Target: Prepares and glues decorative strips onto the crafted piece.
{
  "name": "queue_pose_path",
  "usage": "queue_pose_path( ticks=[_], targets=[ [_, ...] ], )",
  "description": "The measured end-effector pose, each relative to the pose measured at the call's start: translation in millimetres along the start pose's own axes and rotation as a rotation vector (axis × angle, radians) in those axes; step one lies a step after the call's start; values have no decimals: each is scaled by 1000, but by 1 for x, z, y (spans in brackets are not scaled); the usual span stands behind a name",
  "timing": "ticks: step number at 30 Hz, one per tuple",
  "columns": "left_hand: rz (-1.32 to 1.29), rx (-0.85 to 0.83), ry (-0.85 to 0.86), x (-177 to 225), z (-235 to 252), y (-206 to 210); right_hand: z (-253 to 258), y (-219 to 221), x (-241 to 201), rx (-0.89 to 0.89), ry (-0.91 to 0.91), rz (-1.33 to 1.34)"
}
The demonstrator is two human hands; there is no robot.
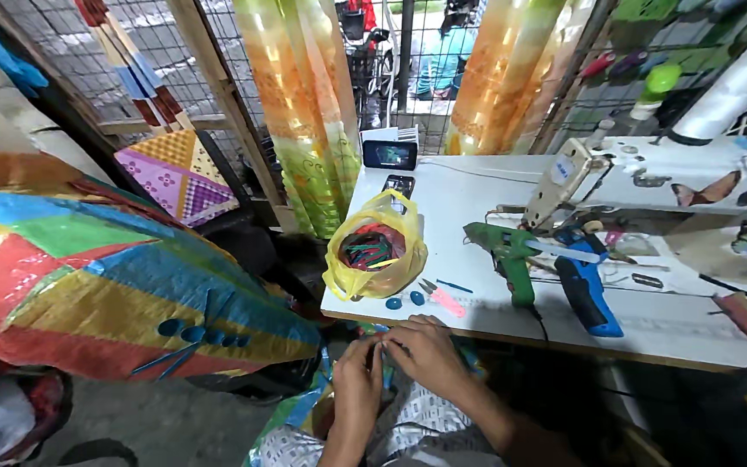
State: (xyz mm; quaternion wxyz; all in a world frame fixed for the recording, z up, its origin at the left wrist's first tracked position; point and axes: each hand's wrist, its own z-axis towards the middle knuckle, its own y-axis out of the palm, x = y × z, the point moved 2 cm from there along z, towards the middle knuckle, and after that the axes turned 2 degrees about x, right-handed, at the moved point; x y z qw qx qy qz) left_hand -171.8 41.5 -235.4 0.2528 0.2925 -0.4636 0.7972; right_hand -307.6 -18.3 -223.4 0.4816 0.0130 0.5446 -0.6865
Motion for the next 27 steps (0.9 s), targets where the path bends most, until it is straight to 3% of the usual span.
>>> queue_pose_path(
  ticks=[5,9,11,14,16,18,21,24,27],
  targets=[
    [216,109,64,24,1,-2,-2,17,-12,318,-30,-127],
    [224,156,78,26,3,6,-5,24,-11,402,15,-104],
    [118,74,65,18,7,2,-3,12,-4,238,25,-9],
    [-366,-298,-81,-2,15,-24,-1,-26,14,-227,52,415],
    [-806,-493,-129,-9,14,-40,-3,-40,20,-347,-95,752],
    [-1158,-625,-74,-17,9,-43,-5,-48,21,-365,-200,892],
    [-1344,-554,-104,-23,0,-35,2,-61,30,-128,40,533],
    [-1179,-361,-438,-21,-12,-25,19,-43,64,87,209,80],
    [-1004,-319,-630,-16,-19,-20,32,-27,88,57,319,-90]
  ],
)
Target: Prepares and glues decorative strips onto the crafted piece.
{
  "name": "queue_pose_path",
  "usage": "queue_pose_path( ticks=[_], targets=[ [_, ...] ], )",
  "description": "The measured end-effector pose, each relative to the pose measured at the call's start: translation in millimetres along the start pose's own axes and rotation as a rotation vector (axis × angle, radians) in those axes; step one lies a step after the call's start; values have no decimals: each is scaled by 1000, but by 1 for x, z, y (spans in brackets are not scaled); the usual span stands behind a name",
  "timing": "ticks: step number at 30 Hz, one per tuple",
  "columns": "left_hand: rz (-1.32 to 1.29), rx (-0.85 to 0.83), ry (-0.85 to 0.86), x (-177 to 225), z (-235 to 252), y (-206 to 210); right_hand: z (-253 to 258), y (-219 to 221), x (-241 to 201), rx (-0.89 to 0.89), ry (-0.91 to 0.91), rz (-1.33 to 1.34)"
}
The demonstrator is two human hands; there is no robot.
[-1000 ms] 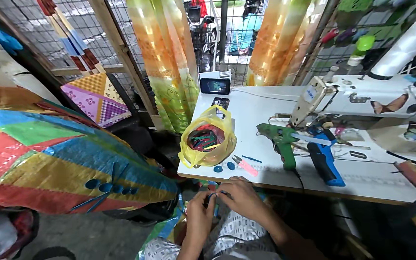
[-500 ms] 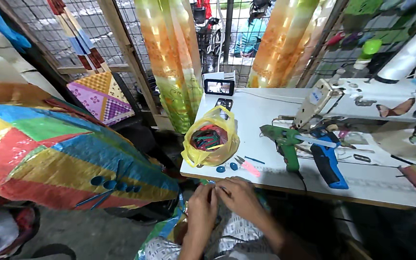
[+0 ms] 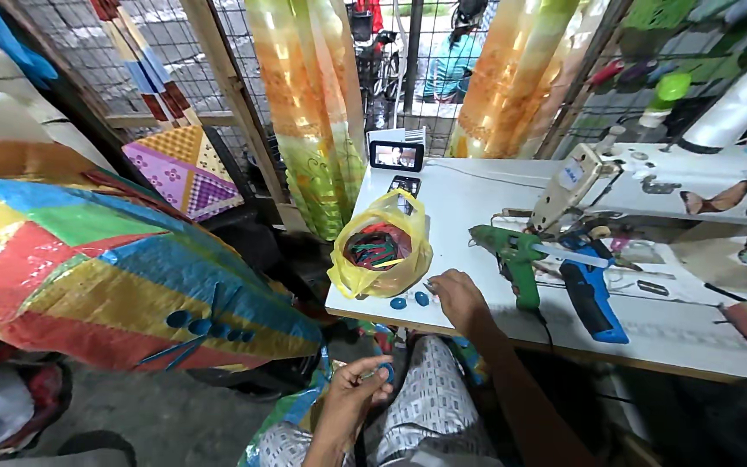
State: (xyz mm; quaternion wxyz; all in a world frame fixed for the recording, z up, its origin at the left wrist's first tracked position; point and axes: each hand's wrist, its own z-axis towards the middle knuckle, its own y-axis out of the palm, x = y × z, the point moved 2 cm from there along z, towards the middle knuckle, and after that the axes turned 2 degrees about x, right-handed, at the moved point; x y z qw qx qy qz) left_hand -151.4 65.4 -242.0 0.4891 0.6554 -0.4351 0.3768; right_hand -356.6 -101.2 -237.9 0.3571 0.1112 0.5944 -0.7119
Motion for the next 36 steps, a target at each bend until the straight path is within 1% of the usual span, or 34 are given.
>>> queue_pose_path(
  ticks=[1,2,4,6,8,10,11,13,15,18,19,23,27,29,31,33,36],
  targets=[
    [20,43,-13,0,0,-1,1,4,3,31,-1,-18],
    [26,87,-2,0,0,-3,-1,5,6,109,-24,-9],
    [15,181,50,1,1,-11,-14,1,12,353,-83,36],
    [5,263,81,0,3,-19,-35,-11,18,567,-32,43],
    [25,306,69,-1,5,-26,-58,-20,29,716,35,58],
    [76,308,49,-3,5,-29,-71,-25,43,819,88,51],
    [113,292,39,-5,5,-30,-73,-28,49,841,113,35],
    [181,266,16,-5,5,-27,-66,-38,58,813,164,2],
    [192,253,15,-2,3,-22,-50,-48,63,690,278,4],
    [152,276,37,1,-7,-19,-30,-54,65,480,377,59],
    [151,286,32,0,-12,-20,-26,-55,65,437,406,87],
    [138,321,2,-10,-26,-31,-18,-58,62,408,453,130],
    [171,344,11,-17,-28,-39,-17,-59,62,386,444,119],
    [256,318,47,-11,-17,-32,-19,-63,60,378,431,97],
    [362,263,107,-3,2,-16,-17,-65,59,356,488,105],
    [478,195,186,0,25,7,-16,-64,64,321,565,117],
    [660,88,319,-3,61,46,-19,-62,73,324,542,107]
  ],
)
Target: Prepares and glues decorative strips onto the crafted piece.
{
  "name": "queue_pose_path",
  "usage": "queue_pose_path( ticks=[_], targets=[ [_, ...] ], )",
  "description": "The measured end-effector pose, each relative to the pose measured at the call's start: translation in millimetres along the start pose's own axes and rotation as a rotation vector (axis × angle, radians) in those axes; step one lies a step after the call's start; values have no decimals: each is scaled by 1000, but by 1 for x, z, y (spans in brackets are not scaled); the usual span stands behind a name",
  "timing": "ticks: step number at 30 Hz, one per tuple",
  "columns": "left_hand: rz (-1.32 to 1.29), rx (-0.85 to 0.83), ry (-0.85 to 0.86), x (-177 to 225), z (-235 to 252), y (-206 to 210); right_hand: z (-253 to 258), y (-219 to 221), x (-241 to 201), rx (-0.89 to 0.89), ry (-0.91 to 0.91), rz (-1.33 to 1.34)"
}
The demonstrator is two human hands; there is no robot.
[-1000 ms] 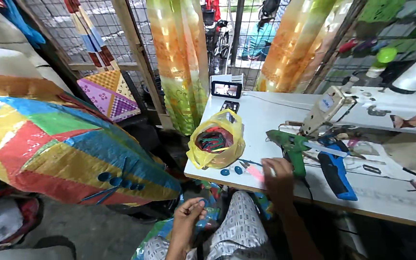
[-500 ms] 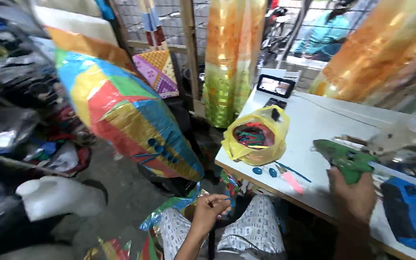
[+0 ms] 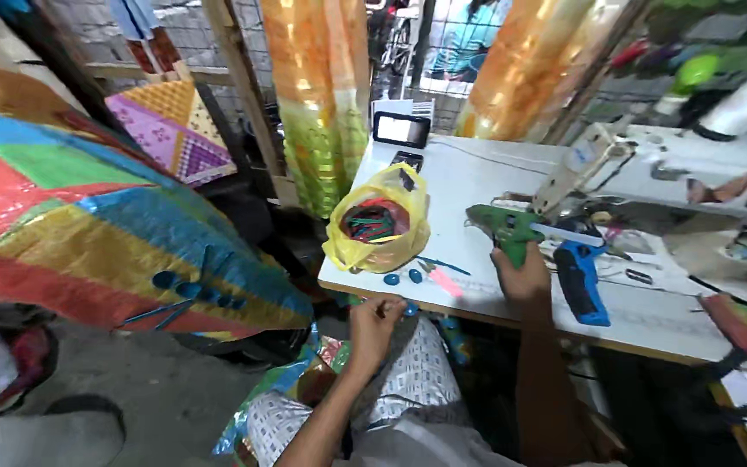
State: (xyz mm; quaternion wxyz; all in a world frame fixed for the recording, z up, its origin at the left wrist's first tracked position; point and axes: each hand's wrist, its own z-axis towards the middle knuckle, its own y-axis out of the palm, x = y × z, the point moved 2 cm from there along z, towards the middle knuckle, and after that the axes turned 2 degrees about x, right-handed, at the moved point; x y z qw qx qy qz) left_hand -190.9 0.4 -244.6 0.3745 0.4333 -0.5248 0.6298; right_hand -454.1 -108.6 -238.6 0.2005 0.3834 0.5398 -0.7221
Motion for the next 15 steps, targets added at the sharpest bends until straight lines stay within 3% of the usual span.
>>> queue_pose_path(
  ticks=[4,11,15],
  targets=[
    [289,-72,69,10,35,37,-2,-3,3,-15,-35,-3],
    [603,-129,157,34,63,53,0,-1,3,-27,-37,5],
    [813,-416,173,57,92,66,-1,2,7,14,-89,28]
  ],
)
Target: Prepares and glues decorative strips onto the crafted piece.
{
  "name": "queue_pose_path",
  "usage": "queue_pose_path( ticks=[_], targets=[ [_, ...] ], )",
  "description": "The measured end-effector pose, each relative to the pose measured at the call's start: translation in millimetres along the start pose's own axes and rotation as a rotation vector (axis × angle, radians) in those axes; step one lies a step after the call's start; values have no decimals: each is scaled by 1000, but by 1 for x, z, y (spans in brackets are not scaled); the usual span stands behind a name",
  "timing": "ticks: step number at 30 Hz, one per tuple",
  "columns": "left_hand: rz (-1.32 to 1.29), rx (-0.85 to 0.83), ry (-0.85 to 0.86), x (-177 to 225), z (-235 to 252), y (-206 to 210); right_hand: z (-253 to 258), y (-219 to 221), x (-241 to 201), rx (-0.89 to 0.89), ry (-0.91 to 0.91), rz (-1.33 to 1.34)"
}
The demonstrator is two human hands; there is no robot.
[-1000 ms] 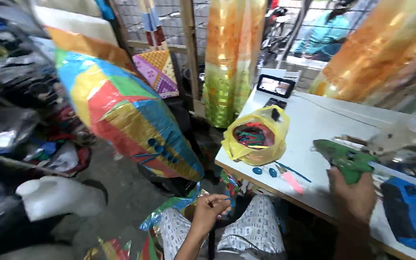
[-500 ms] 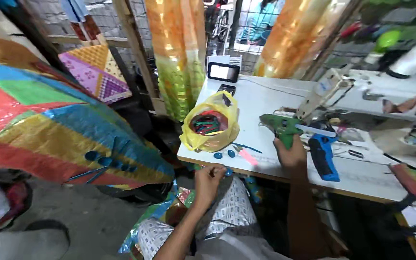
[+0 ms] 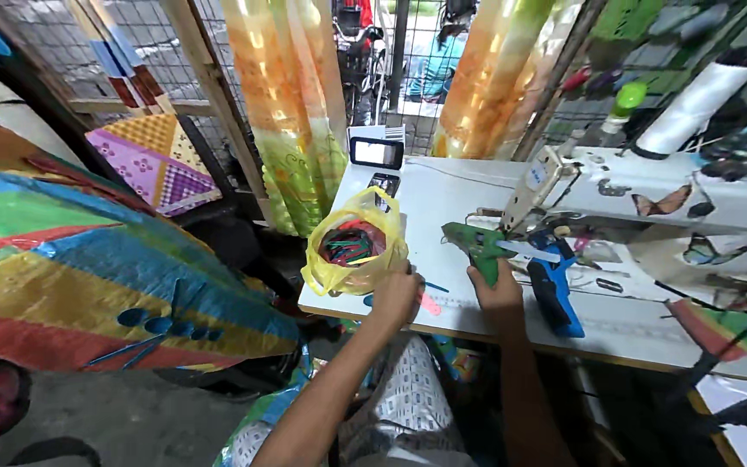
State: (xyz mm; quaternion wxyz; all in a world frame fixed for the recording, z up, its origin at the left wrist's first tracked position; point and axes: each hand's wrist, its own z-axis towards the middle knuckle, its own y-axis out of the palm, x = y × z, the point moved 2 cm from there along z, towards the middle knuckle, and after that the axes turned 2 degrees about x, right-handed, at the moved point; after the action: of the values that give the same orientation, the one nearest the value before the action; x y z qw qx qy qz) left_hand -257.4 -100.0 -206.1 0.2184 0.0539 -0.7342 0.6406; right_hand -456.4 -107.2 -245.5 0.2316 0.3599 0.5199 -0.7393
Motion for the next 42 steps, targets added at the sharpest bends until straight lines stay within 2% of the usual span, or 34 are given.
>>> queue_pose_path(
  ticks=[2,5,11,15,17,20,23,25,29,33,35,36,38,40,42],
  targets=[
    [97,-111,12,4,14,-4,-1,0,1,8,-8,1],
    [173,-183,35,5,22,-9,0,1,3,29,-32,12],
    [215,-186,139,-1,25,-6,3,-1,-2,-12,-15,-6],
    [182,-98,192,-2,21,-8,13,-2,-10,-71,61,-2],
    [48,62,185,-10,15,-18,18,-1,-12,-88,67,23],
    [-419,310,117,-25,-11,-46,24,0,-10,-102,65,56],
    [-982,433,-39,-42,-48,-67,10,-6,-10,-2,4,144],
    [-1222,469,-117,-53,-72,-76,-5,-14,-18,67,-134,281],
    [-1311,422,-119,-69,-120,-64,-35,-34,-48,40,-243,484],
    [-1231,121,-25,-50,-178,-17,-53,-38,-73,-39,-138,578],
    [-1265,103,-34,-45,-198,1,-56,-33,-82,-82,-102,593],
    [-1290,189,-71,-47,-205,0,-58,-29,-85,-106,-92,619],
    [-1296,479,-145,-56,-213,-20,-64,-21,-88,-162,-77,686],
    [-1316,752,-136,-67,-216,-44,-69,-15,-93,-204,-85,737],
    [-1348,900,-123,-72,-219,-58,-70,-13,-99,-158,-96,696]
  ],
)
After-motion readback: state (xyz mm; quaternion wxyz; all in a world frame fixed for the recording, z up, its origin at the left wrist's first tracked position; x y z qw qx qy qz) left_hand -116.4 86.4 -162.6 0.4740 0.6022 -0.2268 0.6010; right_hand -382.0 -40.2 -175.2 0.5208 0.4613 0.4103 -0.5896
